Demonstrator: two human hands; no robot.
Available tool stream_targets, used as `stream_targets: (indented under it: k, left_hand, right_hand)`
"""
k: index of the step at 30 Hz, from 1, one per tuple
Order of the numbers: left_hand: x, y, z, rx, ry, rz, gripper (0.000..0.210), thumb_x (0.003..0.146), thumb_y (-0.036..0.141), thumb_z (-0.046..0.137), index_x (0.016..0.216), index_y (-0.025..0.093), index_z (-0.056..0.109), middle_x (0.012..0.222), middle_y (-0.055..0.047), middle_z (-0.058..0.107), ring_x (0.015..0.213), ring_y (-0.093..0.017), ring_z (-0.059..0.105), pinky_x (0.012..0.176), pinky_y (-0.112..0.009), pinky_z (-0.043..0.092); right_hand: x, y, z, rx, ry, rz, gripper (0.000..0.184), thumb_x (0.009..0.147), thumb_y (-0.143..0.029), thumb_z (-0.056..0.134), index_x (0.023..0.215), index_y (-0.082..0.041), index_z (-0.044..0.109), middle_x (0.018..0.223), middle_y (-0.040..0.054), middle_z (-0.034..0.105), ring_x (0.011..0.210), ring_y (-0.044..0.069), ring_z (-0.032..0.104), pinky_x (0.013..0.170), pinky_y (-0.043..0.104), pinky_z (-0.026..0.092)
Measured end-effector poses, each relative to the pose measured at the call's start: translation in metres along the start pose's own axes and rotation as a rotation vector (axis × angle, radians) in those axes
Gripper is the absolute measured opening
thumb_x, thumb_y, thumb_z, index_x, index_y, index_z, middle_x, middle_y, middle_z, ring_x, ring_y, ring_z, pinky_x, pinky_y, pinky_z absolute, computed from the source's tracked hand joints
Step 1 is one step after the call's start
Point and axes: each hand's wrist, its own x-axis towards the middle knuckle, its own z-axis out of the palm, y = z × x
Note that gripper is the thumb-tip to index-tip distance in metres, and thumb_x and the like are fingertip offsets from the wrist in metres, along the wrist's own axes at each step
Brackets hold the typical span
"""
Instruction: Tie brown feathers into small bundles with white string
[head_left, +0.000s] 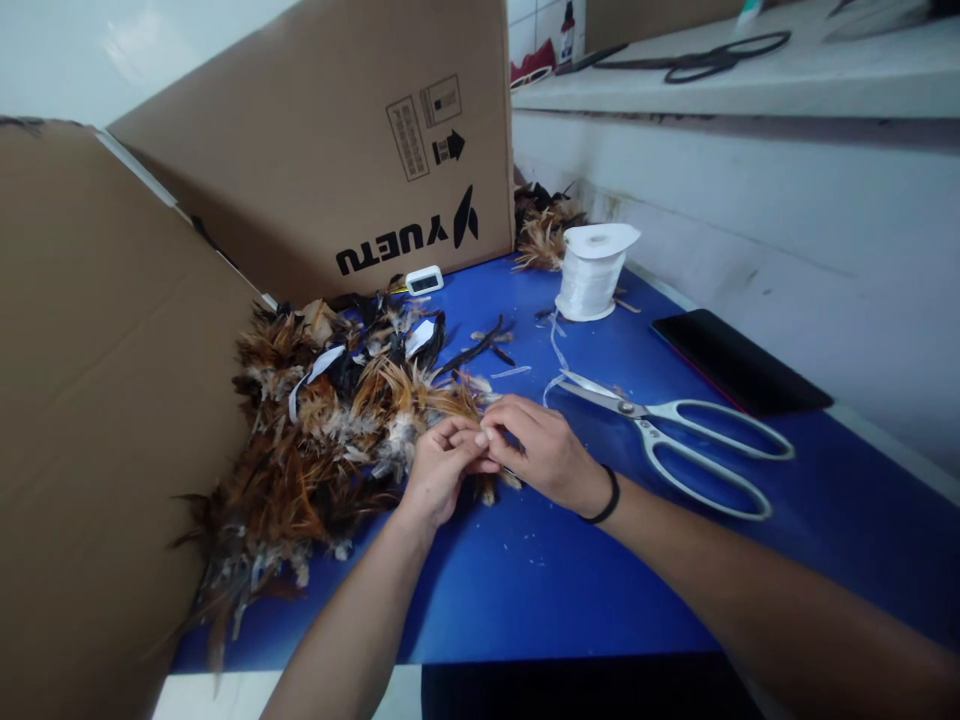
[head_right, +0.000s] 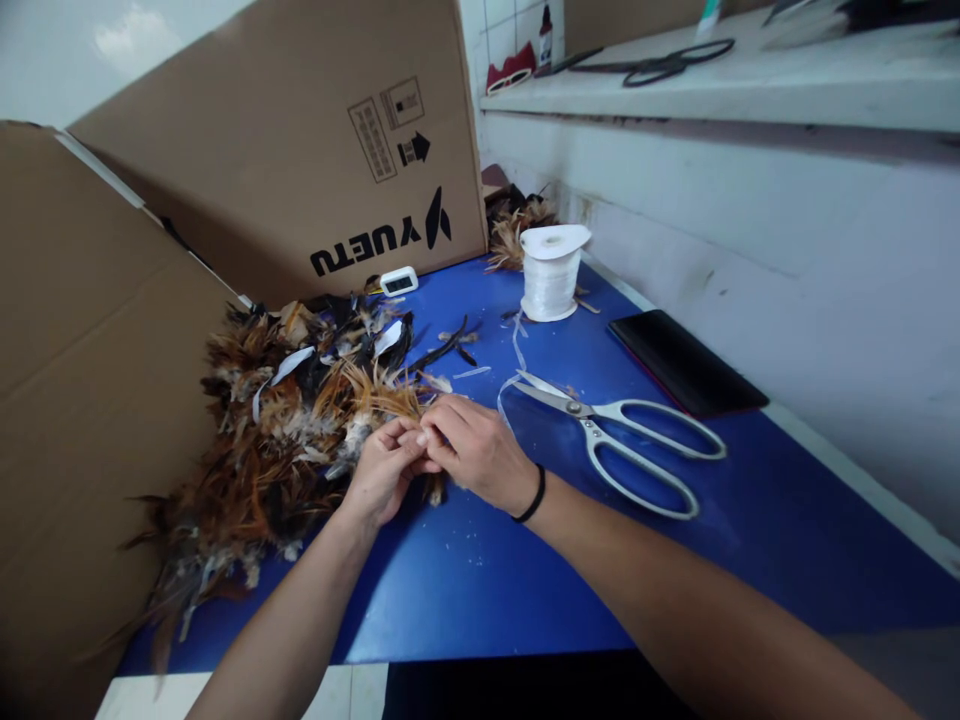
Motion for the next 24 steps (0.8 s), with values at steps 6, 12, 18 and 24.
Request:
stream_targets:
  k: [6, 12, 18, 24]
  left_hand:
    - [0.0006, 0.0014, 0.0004, -0.098, 0.012, -0.007, 0.025, 0.067, 0.025, 0.075, 0.083, 0.015, 0.059, 0.069, 0.002, 0.057, 0.059, -0.007, 0.06, 0.058, -0.021, 0.057]
    - [-0.001, -0.0004, 0.0012, -0.131, 0.013, -0.012, 0.027, 0.064, 0.026, 0.077, 0.076, 0.016, 0.056, 0.067, 0.004, 0.054, 0.058, -0.007, 0.059, 0.06, -0.022, 0.058]
    - [0.0014, -0.0001, -0.0002, -0.126, 0.068, 0.033, 0.03, 0.061, 0.024, 0.079, 0.078, 0.014, 0.058, 0.064, 0.003, 0.059, 0.059, -0.009, 0.062, 0.06, -0.022, 0.057]
    - [0.0038, -0.0009, -0.0018, 0.07, 0.153, 0.154, 0.031, 0.06, 0.03, 0.079, 0.079, 0.012, 0.062, 0.063, 0.0, 0.065, 0.055, -0.012, 0.063, 0.057, -0.025, 0.055]
  right_hand:
    - [-0.0013, 0.0014, 0.0022, 0.044, 0.021, 0.03, 0.012, 0.087, -0.015, 0.044, 0.085, -0.02, 0.055, 0.086, 0.0058, 0.06, 0.084, 0.016, 0.057, 0.078, 0.031, 0.047]
    - [-0.0005, -0.0023, 0.0042, 0.141, 0.052, 0.107, 0.012, 0.087, -0.016, 0.045, 0.084, -0.02, 0.056, 0.085, 0.0044, 0.057, 0.081, 0.015, 0.056, 0.075, 0.029, 0.046]
    - [-0.0003, -0.0035, 0.0052, 0.201, 0.045, 0.196, 0.009, 0.086, -0.015, 0.048, 0.083, -0.019, 0.056, 0.083, 0.0029, 0.057, 0.078, 0.014, 0.055, 0.072, 0.028, 0.044]
    - [0.0021, -0.0013, 0.0023, 0.237, 0.033, 0.356, 0.009, 0.083, -0.018, 0.052, 0.077, -0.018, 0.058, 0.074, 0.0, 0.055, 0.067, 0.012, 0.053, 0.063, 0.025, 0.042]
